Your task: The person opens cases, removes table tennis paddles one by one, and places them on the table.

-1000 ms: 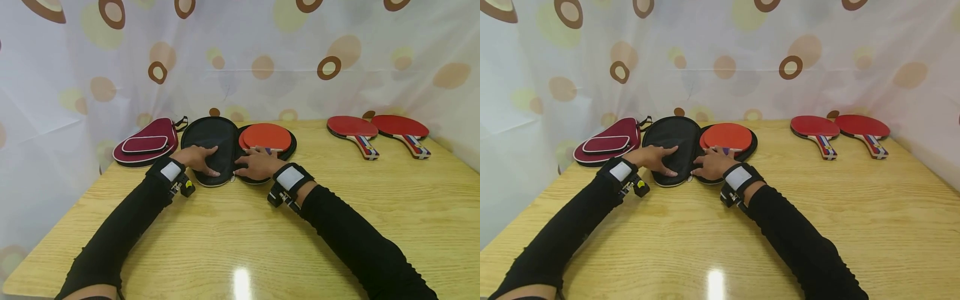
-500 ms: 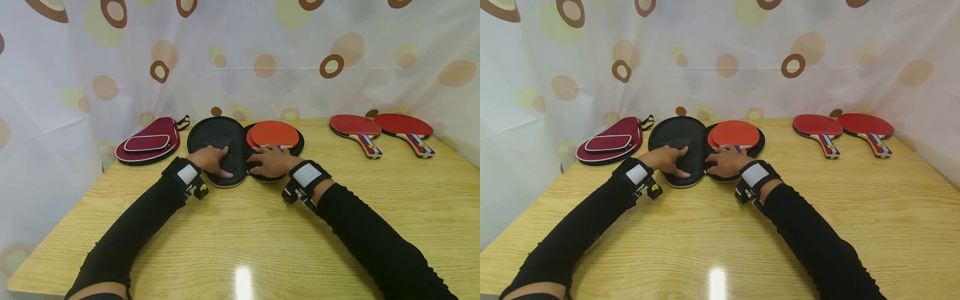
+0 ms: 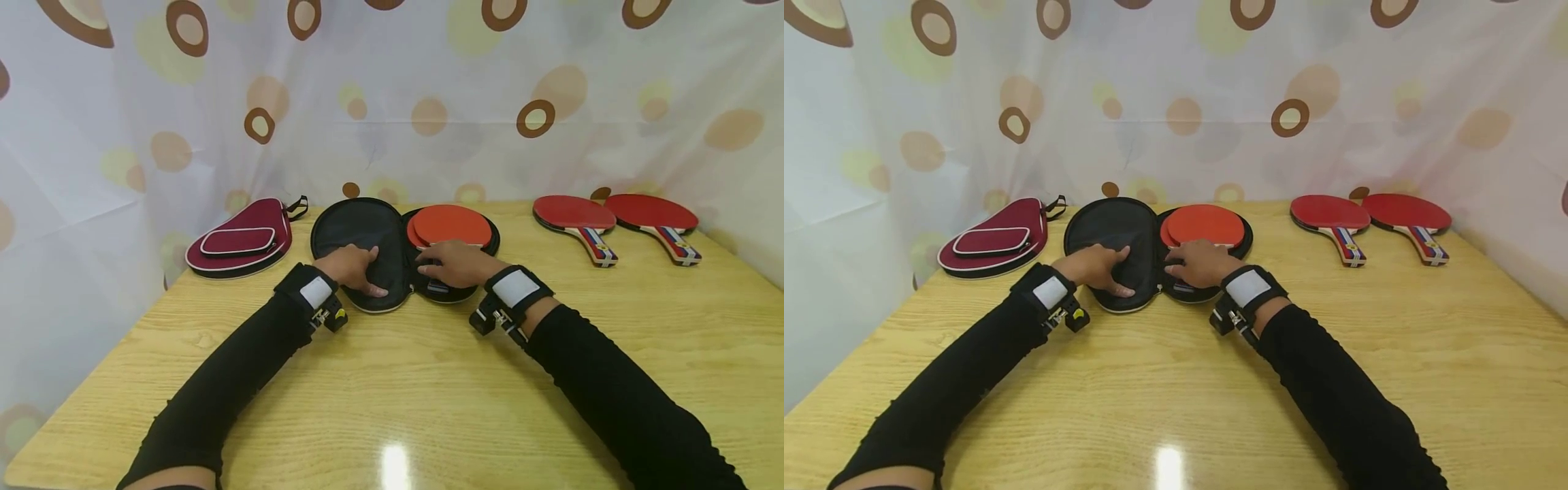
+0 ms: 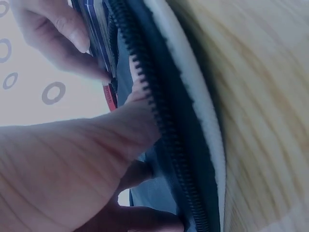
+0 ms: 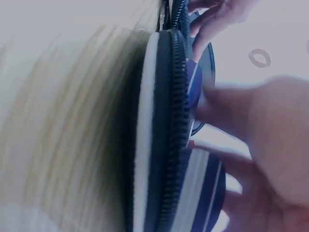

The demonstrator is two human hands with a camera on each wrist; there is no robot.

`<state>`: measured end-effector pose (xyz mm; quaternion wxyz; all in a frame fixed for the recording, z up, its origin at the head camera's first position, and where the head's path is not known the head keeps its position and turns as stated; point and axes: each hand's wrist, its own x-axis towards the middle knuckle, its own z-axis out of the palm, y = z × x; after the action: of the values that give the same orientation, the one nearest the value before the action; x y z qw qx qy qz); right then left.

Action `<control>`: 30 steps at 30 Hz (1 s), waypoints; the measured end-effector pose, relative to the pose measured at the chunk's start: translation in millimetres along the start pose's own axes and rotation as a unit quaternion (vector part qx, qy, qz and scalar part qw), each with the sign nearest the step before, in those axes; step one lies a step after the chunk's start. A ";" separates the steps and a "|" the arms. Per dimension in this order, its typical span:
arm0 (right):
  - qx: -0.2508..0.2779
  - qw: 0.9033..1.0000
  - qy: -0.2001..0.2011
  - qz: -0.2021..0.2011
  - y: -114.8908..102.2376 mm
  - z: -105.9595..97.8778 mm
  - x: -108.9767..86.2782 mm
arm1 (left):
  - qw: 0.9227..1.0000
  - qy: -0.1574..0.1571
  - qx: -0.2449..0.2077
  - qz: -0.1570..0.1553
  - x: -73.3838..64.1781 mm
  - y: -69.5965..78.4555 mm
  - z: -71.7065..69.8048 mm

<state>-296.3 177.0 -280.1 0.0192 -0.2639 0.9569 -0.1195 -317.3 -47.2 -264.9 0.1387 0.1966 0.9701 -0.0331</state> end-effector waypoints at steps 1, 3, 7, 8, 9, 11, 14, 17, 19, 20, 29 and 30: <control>0.007 1.000 0.025 0.009 1.2 0.7 -1.6 | 1.000 -0.001 0.001 -0.002 -0.2 0.4 0.3; 0.020 0.996 0.073 0.044 2.6 1.2 -5.0 | 1.000 -0.003 0.005 -0.004 0.0 0.9 0.8; 0.040 0.981 0.108 0.153 2.9 -1.2 -11.0 | 1.000 -0.001 0.010 -0.004 1.0 2.0 0.9; 0.043 0.979 0.106 0.168 3.1 -1.8 -12.1 | 1.000 -0.001 0.010 -0.004 1.5 2.2 1.0; 0.047 0.977 0.102 0.180 3.5 -2.3 -12.9 | 1.000 -0.001 0.011 -0.004 1.8 2.4 1.0; 0.045 0.976 0.091 0.194 3.8 -3.1 -13.4 | 1.000 -0.003 0.011 -0.006 2.3 2.3 1.2; 0.049 0.975 0.081 0.202 4.9 -3.8 -11.3 | 1.000 -0.005 0.010 -0.011 2.3 2.0 1.4; 0.047 0.976 0.079 0.197 6.1 -4.4 -6.0 | 1.000 -0.004 0.007 -0.012 1.8 1.5 1.0; 0.045 0.978 0.077 0.191 7.8 -4.6 -2.3 | 1.000 -0.002 0.006 -0.012 1.3 1.1 0.9; 0.040 0.978 0.077 0.189 8.4 -4.7 -0.8 | 1.000 -0.001 0.006 -0.011 1.1 0.9 0.9; 0.041 0.982 0.101 0.155 20.4 -3.0 -2.1 | 1.000 0.001 0.002 -0.009 5.1 -1.2 2.2; 0.045 0.982 0.104 0.150 22.5 -3.0 -2.4 | 1.000 0.001 0.002 -0.010 5.2 -0.9 2.0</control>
<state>-305.8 197.5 -282.7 -0.0514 -0.1025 0.9760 -0.1851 -321.7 -46.3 -268.3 0.1374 0.1875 0.9719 -0.0365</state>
